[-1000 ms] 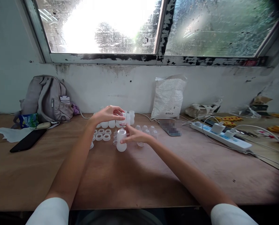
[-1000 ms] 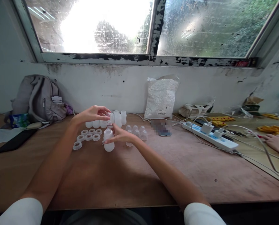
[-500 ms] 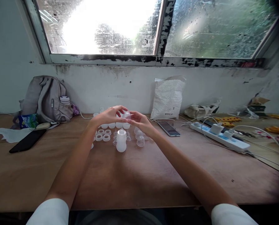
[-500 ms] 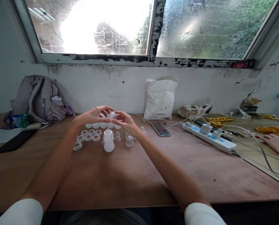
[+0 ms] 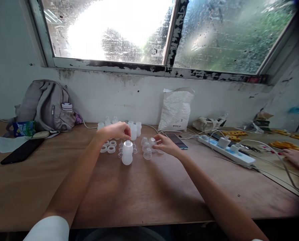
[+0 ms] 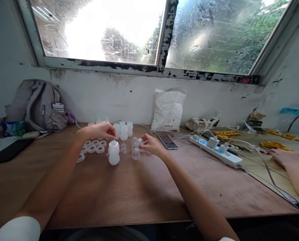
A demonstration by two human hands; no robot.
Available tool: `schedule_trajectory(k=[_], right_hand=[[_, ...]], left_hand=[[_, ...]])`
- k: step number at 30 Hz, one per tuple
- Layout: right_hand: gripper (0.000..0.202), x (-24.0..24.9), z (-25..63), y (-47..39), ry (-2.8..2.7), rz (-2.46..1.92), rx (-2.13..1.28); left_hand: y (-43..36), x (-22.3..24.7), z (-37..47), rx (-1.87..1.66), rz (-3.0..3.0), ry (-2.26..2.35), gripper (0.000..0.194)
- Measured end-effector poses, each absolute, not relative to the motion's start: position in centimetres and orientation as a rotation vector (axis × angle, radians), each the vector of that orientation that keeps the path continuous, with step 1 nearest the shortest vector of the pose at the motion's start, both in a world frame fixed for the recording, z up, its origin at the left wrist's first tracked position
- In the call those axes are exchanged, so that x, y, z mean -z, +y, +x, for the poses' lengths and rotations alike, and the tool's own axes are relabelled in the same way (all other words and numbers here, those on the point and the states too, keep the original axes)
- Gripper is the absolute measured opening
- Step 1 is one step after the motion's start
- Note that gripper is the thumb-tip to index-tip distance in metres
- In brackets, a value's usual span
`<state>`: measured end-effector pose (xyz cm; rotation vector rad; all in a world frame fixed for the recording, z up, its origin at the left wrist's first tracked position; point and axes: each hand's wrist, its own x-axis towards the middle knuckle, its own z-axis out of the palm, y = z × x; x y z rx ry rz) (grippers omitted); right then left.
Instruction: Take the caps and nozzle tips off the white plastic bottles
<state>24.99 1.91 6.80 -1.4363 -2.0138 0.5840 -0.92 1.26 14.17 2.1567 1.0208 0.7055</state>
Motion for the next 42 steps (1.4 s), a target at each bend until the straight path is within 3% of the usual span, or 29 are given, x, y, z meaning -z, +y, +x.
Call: schedule_trajectory(k=[4, 12, 19, 24, 26, 29, 31, 35, 39, 42], right_hand=[[0.032, -7.0, 26.1, 2.0, -2.131, -1.651, -0.392], [0.035, -5.4, 27.1, 2.2, -2.142, -1.831, -0.714], [0.040, -4.5, 26.9, 2.7, -2.127, -1.804, -0.746], [0.047, -5.4, 26.7, 2.0, -2.190, -1.573, -0.545], [0.049, -5.7, 25.4, 1.2, -2.163, -1.267, -0.694], [0.059, -5.8, 22.7, -0.5, -2.075, -0.814, -1.204], [0.057, -5.5, 21.0, -1.5, -1.999, -0.733, -1.427], [0.037, -4.5, 19.6, -2.5, -1.764, -0.749, -1.598], [0.035, -3.3, 19.5, -2.4, -1.455, -0.665, -1.690], [0.026, -2.4, 19.5, -2.2, -1.297, -0.564, -1.809]], left_hand=[[1.0, -14.4, -0.9, -0.694, 2.157, 1.071, 0.011], [0.5, -14.7, -0.8, -0.703, 2.119, 1.079, 0.012], [-0.1, -14.9, -0.3, -0.632, 2.286, 1.085, 0.007], [-0.3, -14.7, 0.2, -0.652, 2.400, 0.973, 0.004], [-0.4, -14.6, 0.8, -0.672, 2.444, 0.897, 0.004], [-0.5, -14.3, 2.0, -0.771, 2.471, 0.799, 0.007], [-0.5, -13.9, 2.8, -0.863, 2.439, 0.737, 0.009], [-0.3, -12.7, 4.1, -0.859, 2.152, 0.526, 0.017], [0.6, -10.5, 5.3, -0.653, 1.687, 0.278, 0.042], [1.6, -8.7, 6.1, -0.790, 1.385, 0.230, 0.044]])
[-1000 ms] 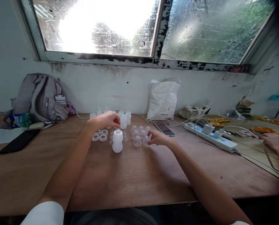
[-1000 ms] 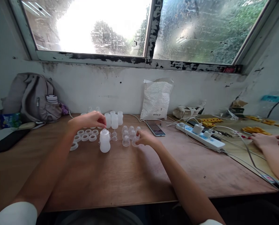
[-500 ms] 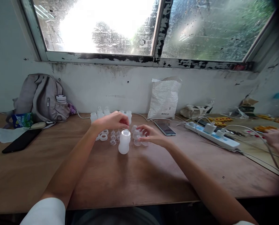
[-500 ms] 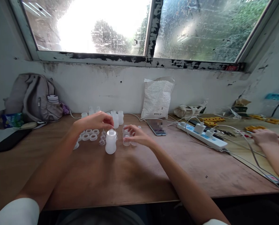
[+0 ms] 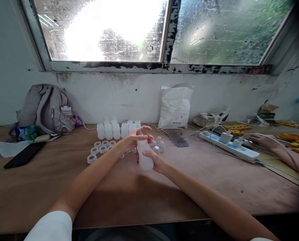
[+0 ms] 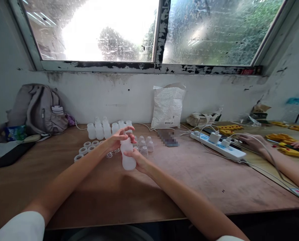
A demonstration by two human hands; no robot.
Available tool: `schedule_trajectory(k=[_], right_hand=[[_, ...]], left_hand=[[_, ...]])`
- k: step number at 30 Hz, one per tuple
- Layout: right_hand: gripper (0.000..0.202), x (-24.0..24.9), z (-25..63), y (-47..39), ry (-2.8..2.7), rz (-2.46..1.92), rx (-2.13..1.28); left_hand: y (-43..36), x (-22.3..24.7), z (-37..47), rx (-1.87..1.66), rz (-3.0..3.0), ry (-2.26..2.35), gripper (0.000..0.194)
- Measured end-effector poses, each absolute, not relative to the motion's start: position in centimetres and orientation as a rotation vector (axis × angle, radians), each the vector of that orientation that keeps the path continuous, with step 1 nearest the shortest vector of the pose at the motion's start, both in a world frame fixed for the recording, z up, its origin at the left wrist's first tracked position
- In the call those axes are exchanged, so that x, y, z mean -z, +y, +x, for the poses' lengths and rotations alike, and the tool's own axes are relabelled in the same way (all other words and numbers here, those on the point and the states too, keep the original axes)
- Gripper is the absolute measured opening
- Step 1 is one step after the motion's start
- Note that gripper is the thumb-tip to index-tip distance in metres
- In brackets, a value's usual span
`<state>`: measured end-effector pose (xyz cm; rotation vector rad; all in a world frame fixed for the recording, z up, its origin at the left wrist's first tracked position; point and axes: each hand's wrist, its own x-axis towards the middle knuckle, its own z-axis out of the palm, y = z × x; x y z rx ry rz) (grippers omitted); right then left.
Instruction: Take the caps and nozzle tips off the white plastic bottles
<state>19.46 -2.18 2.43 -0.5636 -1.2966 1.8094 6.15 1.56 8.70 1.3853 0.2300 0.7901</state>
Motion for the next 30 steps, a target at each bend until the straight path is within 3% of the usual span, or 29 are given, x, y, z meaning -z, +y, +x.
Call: schedule_trajectory(k=[5, 10, 15, 20, 26, 28, 30], right_hand=[[0.019, -1.8, 19.8, -1.7, -1.263, -0.458, -2.042], [0.019, -2.1, 20.2, -1.3, -1.326, -0.423, -2.060], [0.018, -2.7, 20.5, -1.5, -1.406, -0.535, -1.987], [0.022, -3.9, 20.4, -2.4, -1.574, -0.780, -1.625], [0.043, -3.6, 20.2, -1.8, -1.778, -1.376, -0.367], [0.042, -3.6, 20.3, -1.8, -1.795, -1.387, -0.251], [0.042, -4.0, 20.4, -2.1, -1.821, -1.242, -0.437]], left_hand=[[1.9, -7.4, 6.8, -0.775, 1.326, 0.355, 0.046], [1.2, -6.9, 7.4, -0.761, 1.300, 0.374, 0.017], [0.5, -6.5, 8.6, -0.984, 1.239, 0.456, 0.012], [-1.2, -7.3, 9.4, -1.164, 1.276, 0.489, 0.009], [-1.1, -6.6, 10.0, -1.516, 1.321, 0.741, 0.009], [-0.5, -6.2, 10.2, -1.494, 1.186, 0.768, 0.010], [0.1, -6.4, 10.0, -1.436, 1.055, 0.717, 0.012]])
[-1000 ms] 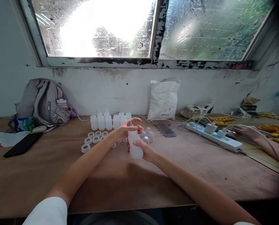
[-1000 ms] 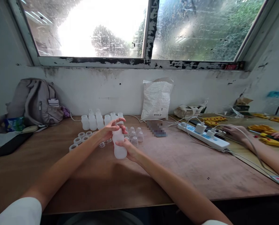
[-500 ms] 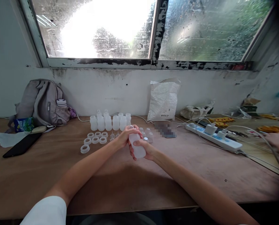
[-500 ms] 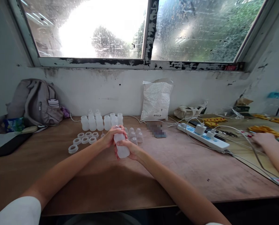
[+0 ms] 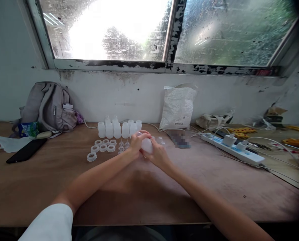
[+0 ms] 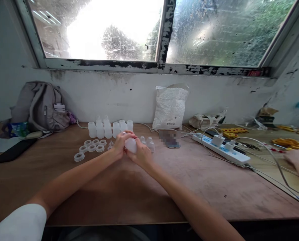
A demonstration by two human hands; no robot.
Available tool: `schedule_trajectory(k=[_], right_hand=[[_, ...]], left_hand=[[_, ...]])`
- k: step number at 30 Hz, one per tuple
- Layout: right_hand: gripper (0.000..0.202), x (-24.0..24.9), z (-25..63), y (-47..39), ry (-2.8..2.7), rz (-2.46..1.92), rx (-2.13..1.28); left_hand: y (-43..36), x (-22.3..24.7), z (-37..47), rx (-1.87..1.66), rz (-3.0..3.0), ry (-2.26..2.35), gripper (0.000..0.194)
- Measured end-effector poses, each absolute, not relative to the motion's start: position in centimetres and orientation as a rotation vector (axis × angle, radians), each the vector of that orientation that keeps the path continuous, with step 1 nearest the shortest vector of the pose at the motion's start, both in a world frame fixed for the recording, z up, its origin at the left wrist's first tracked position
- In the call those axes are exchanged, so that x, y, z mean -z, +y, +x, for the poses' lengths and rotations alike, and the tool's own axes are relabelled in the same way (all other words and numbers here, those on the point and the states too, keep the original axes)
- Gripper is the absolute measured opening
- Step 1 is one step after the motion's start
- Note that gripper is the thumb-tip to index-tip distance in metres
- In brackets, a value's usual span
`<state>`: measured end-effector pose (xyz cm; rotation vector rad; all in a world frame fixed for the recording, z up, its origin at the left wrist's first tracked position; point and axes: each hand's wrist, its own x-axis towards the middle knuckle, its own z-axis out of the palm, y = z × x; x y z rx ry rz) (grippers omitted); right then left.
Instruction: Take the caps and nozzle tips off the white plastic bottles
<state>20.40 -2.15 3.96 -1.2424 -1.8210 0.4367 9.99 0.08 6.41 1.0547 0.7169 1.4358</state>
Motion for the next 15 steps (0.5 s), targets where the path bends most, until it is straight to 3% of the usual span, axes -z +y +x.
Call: schedule_trajectory(k=[5, 7, 11, 15], right_hand=[[0.055, -5.8, 20.4, -3.4, -1.515, -0.743, -1.691], [0.060, -6.0, 20.4, -3.5, -1.353, -0.624, -2.011], [0.058, -5.7, 20.6, -3.0, -1.181, -0.585, -2.211], [0.052, -5.3, 20.7, -2.4, -1.194, -0.669, -2.050]], left_hand=[[0.4, -8.5, 8.5, -1.342, 1.013, 0.508, 0.014], [0.2, -9.3, 8.0, -1.368, 1.060, 0.477, 0.014], [0.0, -10.0, 7.6, -1.437, 1.141, 0.509, 0.018], [0.1, -10.0, 7.6, -1.551, 1.135, 0.586, 0.022]])
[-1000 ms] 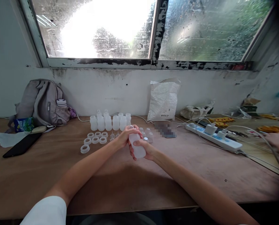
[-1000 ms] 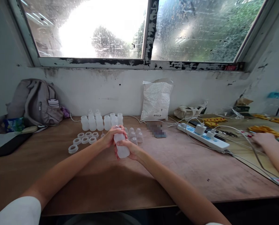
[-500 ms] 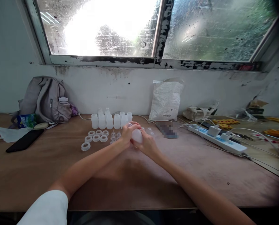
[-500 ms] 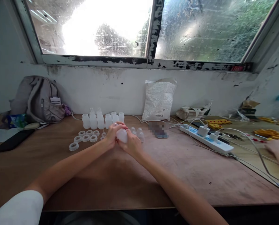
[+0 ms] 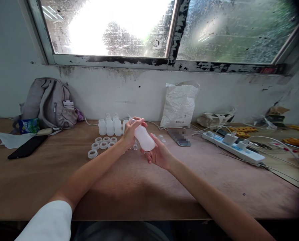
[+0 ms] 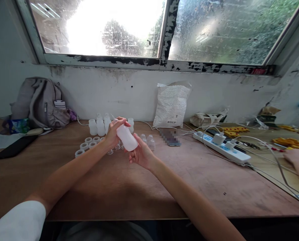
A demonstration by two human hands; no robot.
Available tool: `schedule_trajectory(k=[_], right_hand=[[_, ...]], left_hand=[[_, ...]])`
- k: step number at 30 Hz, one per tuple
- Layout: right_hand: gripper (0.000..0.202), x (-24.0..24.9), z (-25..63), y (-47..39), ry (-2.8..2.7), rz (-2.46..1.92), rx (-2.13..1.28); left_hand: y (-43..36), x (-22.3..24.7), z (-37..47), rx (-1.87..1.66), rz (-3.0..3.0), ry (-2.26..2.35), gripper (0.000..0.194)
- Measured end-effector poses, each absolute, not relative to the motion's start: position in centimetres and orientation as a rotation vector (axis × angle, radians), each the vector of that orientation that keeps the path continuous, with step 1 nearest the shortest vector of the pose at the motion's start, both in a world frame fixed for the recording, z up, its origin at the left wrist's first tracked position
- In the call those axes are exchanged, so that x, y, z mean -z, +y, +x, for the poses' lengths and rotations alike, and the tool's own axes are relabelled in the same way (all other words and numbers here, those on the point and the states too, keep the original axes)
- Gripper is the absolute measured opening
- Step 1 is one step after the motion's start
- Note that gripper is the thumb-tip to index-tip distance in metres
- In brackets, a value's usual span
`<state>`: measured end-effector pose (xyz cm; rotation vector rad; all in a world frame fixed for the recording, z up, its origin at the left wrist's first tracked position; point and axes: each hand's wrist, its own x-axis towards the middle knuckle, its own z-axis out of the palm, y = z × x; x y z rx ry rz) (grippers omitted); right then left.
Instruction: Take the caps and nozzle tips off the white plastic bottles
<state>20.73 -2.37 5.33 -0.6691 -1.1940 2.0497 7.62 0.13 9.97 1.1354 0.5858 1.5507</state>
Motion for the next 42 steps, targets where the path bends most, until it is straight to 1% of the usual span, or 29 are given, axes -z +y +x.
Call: schedule_trajectory(k=[1, 3, 5, 6, 7, 8, 12, 13, 15, 17, 20, 23, 24, 25, 26, 27, 31, 33, 36, 38, 42], right_hand=[[0.047, -5.3, 20.7, -2.2, -1.223, -0.709, -1.946], [0.041, -5.2, 20.8, -2.1, -1.298, -0.805, -1.636], [0.045, -5.3, 20.8, -2.2, -1.361, -0.858, -1.284], [0.049, -5.4, 20.8, -2.3, -1.379, -0.848, -1.179], [0.050, -5.5, 20.8, -2.5, -1.394, -0.819, -1.169], [0.050, -5.7, 20.7, -2.7, -1.405, -0.776, -1.255], [0.055, -6.3, 20.6, -3.5, -1.358, -0.655, -1.908], [0.055, -6.3, 20.6, -3.6, -1.337, -0.653, -1.979], [0.048, -6.2, 20.5, -3.5, -1.326, -0.663, -1.969], [0.039, -6.0, 20.6, -3.3, -1.398, -0.712, -1.800], [0.035, -5.5, 20.7, -2.8, -1.597, -0.934, -1.322], [0.043, -4.9, 20.8, -2.5, -1.689, -1.126, -0.743], [0.047, -4.7, 20.8, -2.4, -1.690, -1.144, -0.617], [0.050, -4.6, 20.8, -2.4, -1.688, -1.143, -0.565], [0.052, -4.5, 20.7, -2.5, -1.693, -1.126, -0.601], [0.052, -4.5, 20.7, -2.6, -1.703, -1.088, -0.720], [0.040, -5.2, 20.3, -3.3, -1.612, -0.797, -1.460], [0.039, -5.6, 20.2, -3.6, -1.527, -0.724, -1.631], [0.034, -5.6, 20.3, -3.6, -1.515, -0.775, -1.648], [0.033, -5.1, 20.3, -3.3, -1.579, -0.868, -1.562], [0.040, -3.2, 20.0, -2.8, -1.815, -1.014, -1.114]], left_hand=[[0.3, -9.9, 7.6, -1.573, 1.130, 0.610, 0.024], [0.6, -9.5, 7.7, -1.599, 1.110, 0.651, 0.026], [1.0, -9.2, 7.7, -1.606, 1.076, 0.658, 0.027], [1.2, -9.0, 7.7, -1.605, 1.054, 0.648, 0.027], [1.4, -8.8, 7.7, -1.592, 1.029, 0.637, 0.027], [1.6, -8.7, 7.7, -1.563, 1.010, 0.628, 0.027], [1.6, -8.7, 7.5, -1.442, 1.003, 0.573, 0.024], [1.6, -8.8, 7.5, -1.439, 1.018, 0.549, 0.023], [1.3, -8.8, 7.5, -1.463, 1.053, 0.535, 0.021], [1.1, -8.8, 7.6, -1.478, 1.094, 0.577, 0.021], [0.9, -8.6, 7.9, -1.499, 1.101, 0.665, 0.023], [0.8, -8.4, 8.4, -1.493, 1.055, 0.686, 0.025], [0.8, -8.3, 8.5, -1.492, 1.043, 0.680, 0.026], [0.8, -8.3, 8.6, -1.501, 1.035, 0.676, 0.026], [0.8, -8.2, 8.6, -1.519, 1.029, 0.677, 0.027], [0.8, -8.2, 8.6, -1.539, 1.026, 0.683, 0.026], [1.2, -8.1, 8.3, -1.599, 1.016, 0.690, 0.025], [1.5, -8.1, 8.1, -1.626, 0.999, 0.676, 0.025], [2.0, -8.5, 7.4, -1.676, 1.022, 0.683, 0.025], [2.2, -9.0, 6.6, -1.704, 1.080, 0.701, 0.025], [2.5, -10.5, 4.6, -1.699, 1.231, 0.758, 0.025]])
